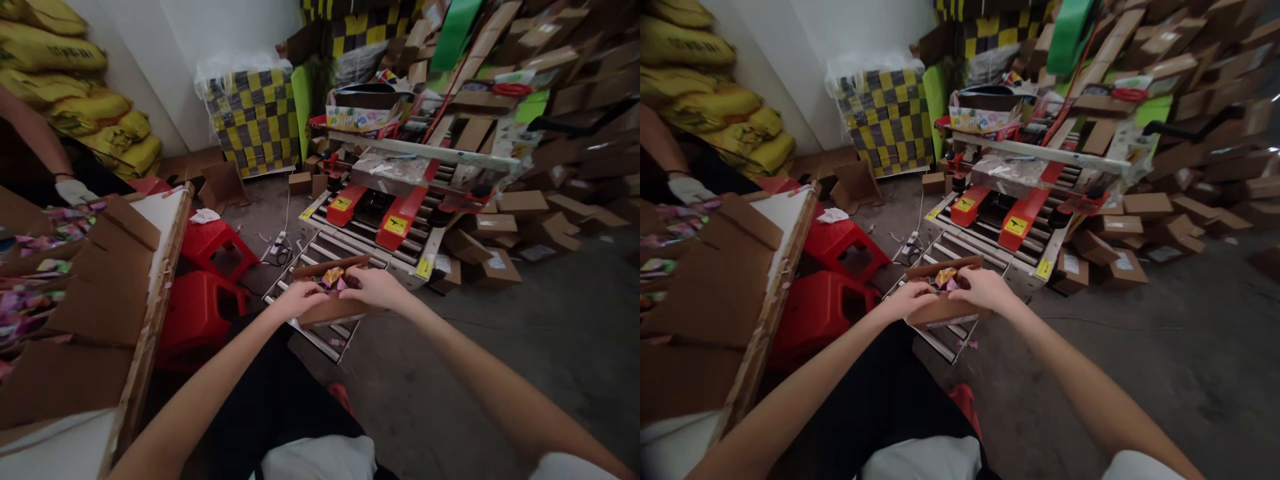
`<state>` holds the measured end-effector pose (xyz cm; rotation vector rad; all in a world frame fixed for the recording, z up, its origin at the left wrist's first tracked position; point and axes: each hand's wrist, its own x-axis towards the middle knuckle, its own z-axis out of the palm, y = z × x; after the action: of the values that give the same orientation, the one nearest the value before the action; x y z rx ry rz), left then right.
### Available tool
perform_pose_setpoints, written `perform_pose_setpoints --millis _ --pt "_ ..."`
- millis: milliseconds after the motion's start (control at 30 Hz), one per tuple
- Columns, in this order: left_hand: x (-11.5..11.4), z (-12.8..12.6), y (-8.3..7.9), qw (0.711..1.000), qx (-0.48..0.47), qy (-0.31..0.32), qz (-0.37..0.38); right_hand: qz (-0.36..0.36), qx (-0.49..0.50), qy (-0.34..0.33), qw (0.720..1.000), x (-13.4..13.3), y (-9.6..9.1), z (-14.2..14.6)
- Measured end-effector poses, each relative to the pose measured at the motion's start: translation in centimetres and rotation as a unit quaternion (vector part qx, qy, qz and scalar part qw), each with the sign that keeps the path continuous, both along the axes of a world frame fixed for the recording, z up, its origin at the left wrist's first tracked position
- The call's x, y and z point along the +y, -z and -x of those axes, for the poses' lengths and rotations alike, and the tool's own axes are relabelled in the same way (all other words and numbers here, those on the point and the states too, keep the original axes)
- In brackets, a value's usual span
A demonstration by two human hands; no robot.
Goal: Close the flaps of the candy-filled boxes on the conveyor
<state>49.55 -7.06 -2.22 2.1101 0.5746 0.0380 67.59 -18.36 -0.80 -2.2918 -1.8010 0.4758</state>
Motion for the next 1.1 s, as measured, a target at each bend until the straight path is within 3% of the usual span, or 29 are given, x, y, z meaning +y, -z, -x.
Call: perform_pose_setpoints --millis 67,167,233,333,433,500,600,733,833,933,967,1033,1100 --pt "-1.2 -0.2 1.1 0.989 -0.042 -0.115 -0.085 -0.023 0.011 0.064 0.998 0.6 1.1 0.1" --pt "-2.6 -0.2 2.5 0.925 -0.11 -0.268 -0.246 -0.12 -0.01 0.17 0.978 0.1 3.0 1.4" --pt "-2.6 0.0 3.2 0.893 -0.127 -0.308 -0.303 -0.194 -0.05 0.157 0.967 -0.5 4.2 2.6" --pt "-1.3 0.2 4.1 0.921 -0.143 -0.252 -0.26 -0.212 -0.076 -0.005 0.974 -0.7 4.9 3.4" --pt "-0.2 0.6 5.0 0.941 -0.175 -0.185 -0.221 -0.104 -0.065 -0.091 0.988 1.0 4.2 2.9" --pt "0.0 0.8 5.4 0.932 -0.201 -0.187 -0.238 -0.047 -0.068 -0.076 0.994 2.6 3.6 2.4" --pt "-0.3 1.2 5.6 0.918 -0.227 -0.185 -0.266 -0.032 -0.079 -0.037 0.996 4.3 3.1 2.0" --pt "-0.4 1.6 5.3 0.918 -0.221 -0.176 -0.277 -0.063 -0.102 0.015 0.993 2.4 3.3 3.4" --pt "-0.8 1.9 5.0 0.917 -0.199 -0.181 -0.296 -0.179 -0.104 0.078 0.975 -1.1 4.4 6.0" --pt "-1.8 2.0 4.7 0.912 -0.156 -0.191 -0.329 -0.342 -0.066 0.159 0.924 -3.6 6.0 9.2" --pt "-2.3 2.1 4.7 0.911 -0.144 -0.199 -0.332 -0.35 -0.052 0.154 0.923 -3.9 6.4 10.1" --pt "-3.1 2.3 4.5 0.916 -0.14 -0.22 -0.305 -0.285 -0.041 0.089 0.954 -3.4 7.1 11.2" --pt "-3.8 2.8 4.3 0.93 -0.172 -0.235 -0.225 -0.209 -0.051 0.019 0.976 -1.9 7.7 10.7"
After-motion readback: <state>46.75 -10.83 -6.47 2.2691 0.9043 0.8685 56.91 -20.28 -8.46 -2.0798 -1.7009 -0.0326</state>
